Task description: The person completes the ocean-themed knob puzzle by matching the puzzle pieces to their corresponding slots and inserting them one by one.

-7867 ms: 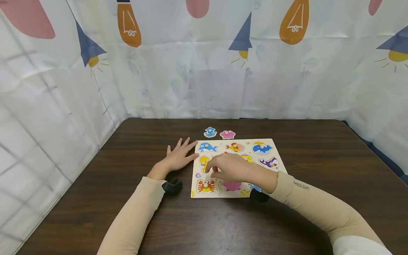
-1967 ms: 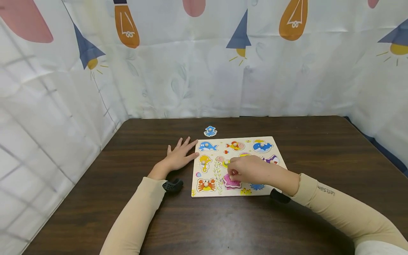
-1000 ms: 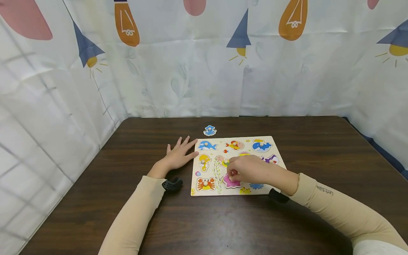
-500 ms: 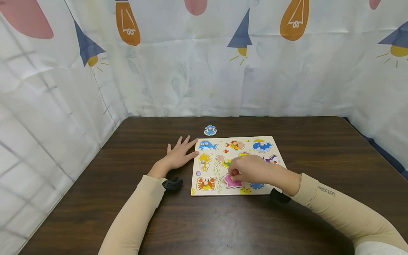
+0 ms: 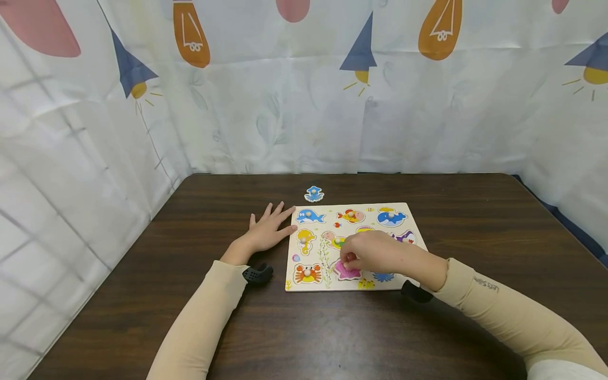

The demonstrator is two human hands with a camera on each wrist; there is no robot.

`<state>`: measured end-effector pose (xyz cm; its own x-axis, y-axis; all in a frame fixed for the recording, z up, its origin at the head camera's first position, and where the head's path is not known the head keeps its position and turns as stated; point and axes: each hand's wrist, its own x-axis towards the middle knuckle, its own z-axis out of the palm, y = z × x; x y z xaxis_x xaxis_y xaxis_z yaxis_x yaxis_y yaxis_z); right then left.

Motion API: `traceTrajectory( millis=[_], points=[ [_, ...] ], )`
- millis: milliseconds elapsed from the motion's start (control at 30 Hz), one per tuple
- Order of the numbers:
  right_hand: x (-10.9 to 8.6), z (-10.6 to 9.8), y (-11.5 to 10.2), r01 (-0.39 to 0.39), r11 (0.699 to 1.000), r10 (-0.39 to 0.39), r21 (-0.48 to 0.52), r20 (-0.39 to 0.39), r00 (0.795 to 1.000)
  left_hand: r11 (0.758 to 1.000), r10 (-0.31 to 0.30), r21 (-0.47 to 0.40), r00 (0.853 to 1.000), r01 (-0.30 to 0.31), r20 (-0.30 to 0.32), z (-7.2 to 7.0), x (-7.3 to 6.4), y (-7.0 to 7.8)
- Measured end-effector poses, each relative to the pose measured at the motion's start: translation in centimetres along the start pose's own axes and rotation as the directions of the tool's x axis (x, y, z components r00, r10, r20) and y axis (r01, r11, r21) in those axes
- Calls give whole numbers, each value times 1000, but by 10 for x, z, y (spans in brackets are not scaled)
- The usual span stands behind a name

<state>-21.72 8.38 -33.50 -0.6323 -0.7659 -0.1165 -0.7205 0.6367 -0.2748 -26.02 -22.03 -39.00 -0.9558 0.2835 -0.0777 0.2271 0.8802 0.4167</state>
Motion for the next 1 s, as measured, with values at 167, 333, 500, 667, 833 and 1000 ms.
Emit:
traceTrajectory(
  millis=[167, 333, 500, 667, 833, 1000],
  points=[
    [-2, -5, 3, -4, 1000, 4, -17, -15, 1000, 1000, 1, -1, 1000, -1, -1, 1, 1, 0],
    [-3, -8, 5, -18, 1000, 17, -16, -31, 999, 1000, 1, 4, 1000, -1, 0, 0, 0, 0],
    [-4, -9, 6, -32, 999, 32, -18, 10, 999, 1000, -2, 4, 1000, 2, 2, 0, 0, 1],
    [-9, -14, 9, -49, 998, 50, -28, 19, 999, 1000, -3, -1, 1000, 3, 3, 0, 0, 1],
    [-13, -18, 12, -67, 998, 67, -16, 5, 998, 1000, -2, -6, 1000, 2, 5, -1, -1, 2],
    [-13, -19, 12, -63, 998, 63, -3, 12, 998, 1000, -2, -9, 1000, 2, 6, -3, -2, 3]
  ],
)
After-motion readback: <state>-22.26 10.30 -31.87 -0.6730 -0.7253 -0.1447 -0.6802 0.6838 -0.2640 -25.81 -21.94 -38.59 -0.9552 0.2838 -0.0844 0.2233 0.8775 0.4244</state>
